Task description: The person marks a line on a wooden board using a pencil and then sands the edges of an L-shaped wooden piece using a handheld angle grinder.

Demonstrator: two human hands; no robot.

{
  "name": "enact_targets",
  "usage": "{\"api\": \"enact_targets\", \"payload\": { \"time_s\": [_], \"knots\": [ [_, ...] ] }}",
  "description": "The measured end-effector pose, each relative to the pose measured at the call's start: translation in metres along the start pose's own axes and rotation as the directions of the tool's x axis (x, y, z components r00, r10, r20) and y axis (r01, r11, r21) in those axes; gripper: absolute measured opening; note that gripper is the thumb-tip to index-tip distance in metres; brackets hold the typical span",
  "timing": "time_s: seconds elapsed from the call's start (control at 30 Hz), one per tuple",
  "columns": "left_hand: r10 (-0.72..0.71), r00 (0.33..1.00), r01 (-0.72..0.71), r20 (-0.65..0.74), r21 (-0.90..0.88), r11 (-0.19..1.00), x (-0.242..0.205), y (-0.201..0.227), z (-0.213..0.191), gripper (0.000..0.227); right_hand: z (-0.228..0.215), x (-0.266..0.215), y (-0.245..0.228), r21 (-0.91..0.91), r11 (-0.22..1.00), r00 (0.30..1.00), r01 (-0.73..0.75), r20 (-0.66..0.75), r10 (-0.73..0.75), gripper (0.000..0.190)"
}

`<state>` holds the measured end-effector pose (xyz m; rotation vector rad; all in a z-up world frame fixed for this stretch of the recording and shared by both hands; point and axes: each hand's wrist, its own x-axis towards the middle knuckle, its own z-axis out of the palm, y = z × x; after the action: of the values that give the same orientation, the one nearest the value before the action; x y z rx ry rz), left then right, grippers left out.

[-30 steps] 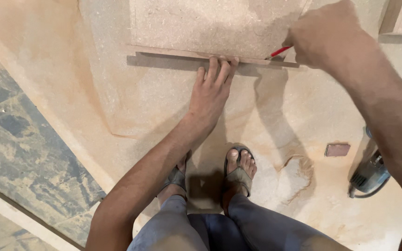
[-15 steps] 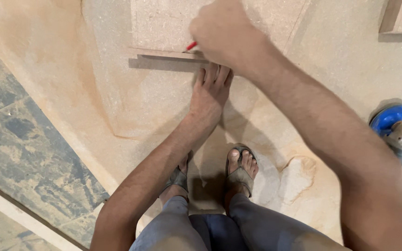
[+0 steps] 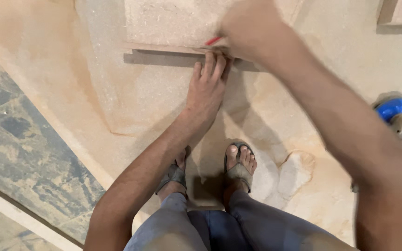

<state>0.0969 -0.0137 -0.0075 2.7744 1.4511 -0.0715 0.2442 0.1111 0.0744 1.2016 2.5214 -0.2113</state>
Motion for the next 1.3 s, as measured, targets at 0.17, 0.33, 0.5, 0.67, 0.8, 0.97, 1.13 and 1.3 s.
{"api": "enact_targets", "payload": {
  "time_s": [0.17, 0.33, 0.5, 0.67, 0.8, 0.97, 1.13, 1.3],
  "knots": [
    [0.002, 0.997, -0.002, 0.072, -0.006, 1.000, 0.003, 0.000, -0.005, 0.077, -0.011, 0.040, -0.033, 0.096, 0.993, 0.997, -0.065, 0.046, 0.060, 0.012],
    [-0.004, 0.996, 0.005, 0.087, -0.013, 1.000, 0.002, 0.001, -0.001, 0.080, 0.004, -0.004, 0.009, 0.039, 0.999, 0.995, -0.038, 0.090, 0.034, 0.012],
    [0.013, 0.999, -0.008, 0.051, -0.102, 0.995, 0.003, 0.002, 0.002, 0.087, 0.033, -0.051, 0.041, 0.142, 0.981, 0.979, -0.133, -0.132, 0.152, 0.025],
    [0.033, 0.999, -0.036, -0.027, -0.115, 0.993, 0.001, -0.001, 0.009, 0.082, 0.090, -0.112, 0.057, 0.373, 0.918, 0.863, -0.132, -0.412, 0.292, 0.026],
    [0.027, 0.999, -0.030, -0.030, -0.082, 0.996, -0.001, 0.002, 0.014, 0.079, 0.150, -0.135, 0.045, 0.456, 0.889, 0.773, 0.029, -0.574, 0.270, 0.023],
    [0.027, 0.997, -0.031, -0.073, -0.054, 0.998, 0.001, 0.001, 0.019, 0.072, 0.176, -0.136, 0.029, 0.429, 0.903, 0.725, -0.004, -0.620, 0.298, 0.038],
    [0.029, 0.998, -0.031, -0.050, -0.032, 0.999, 0.002, 0.002, 0.017, 0.071, 0.179, -0.132, 0.029, 0.456, 0.889, 0.754, -0.033, -0.573, 0.322, 0.040],
    [0.016, 0.998, -0.020, -0.068, -0.055, 0.998, 0.001, 0.001, 0.021, 0.069, 0.177, -0.136, 0.032, 0.425, 0.905, 0.756, 0.024, -0.600, 0.262, 0.033]
  ]
}}
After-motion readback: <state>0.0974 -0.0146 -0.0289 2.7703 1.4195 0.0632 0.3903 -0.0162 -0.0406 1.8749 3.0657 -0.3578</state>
